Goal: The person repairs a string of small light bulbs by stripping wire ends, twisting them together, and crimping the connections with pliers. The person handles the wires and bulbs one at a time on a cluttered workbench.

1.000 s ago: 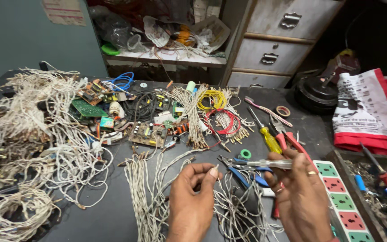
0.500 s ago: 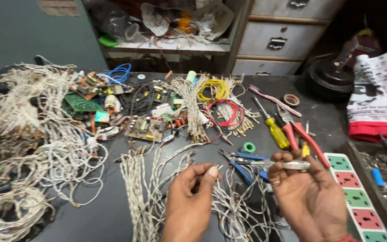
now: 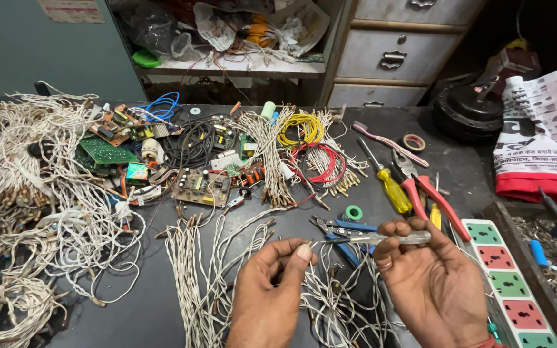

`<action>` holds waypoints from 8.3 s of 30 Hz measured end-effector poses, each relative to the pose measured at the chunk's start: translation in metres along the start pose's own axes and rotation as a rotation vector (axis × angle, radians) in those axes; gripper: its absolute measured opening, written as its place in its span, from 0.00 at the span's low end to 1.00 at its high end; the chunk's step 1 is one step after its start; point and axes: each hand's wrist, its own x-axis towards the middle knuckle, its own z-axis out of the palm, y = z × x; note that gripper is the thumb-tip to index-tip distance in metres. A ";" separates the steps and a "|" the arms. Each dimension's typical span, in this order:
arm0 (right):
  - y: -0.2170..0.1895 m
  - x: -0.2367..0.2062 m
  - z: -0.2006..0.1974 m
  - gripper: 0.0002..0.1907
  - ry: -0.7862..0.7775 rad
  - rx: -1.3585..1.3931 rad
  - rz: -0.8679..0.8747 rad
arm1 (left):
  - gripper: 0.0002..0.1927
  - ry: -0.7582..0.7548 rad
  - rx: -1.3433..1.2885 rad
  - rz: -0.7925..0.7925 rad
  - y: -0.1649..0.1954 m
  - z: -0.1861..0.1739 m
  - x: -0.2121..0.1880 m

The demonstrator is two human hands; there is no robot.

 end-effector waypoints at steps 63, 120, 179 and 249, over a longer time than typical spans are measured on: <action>0.001 0.004 -0.005 0.13 0.025 -0.016 -0.019 | 0.14 0.041 0.024 -0.046 0.002 0.002 -0.001; 0.012 0.038 0.005 0.17 0.098 -2.124 -0.160 | 0.14 0.087 0.097 0.059 0.019 -0.001 -0.012; 0.021 0.003 0.014 0.25 -0.303 -1.983 -0.003 | 0.15 0.372 0.253 0.031 0.066 0.002 -0.036; -0.015 0.043 0.013 0.29 0.249 -2.406 -0.505 | 0.11 0.228 0.319 0.039 0.058 -0.006 -0.032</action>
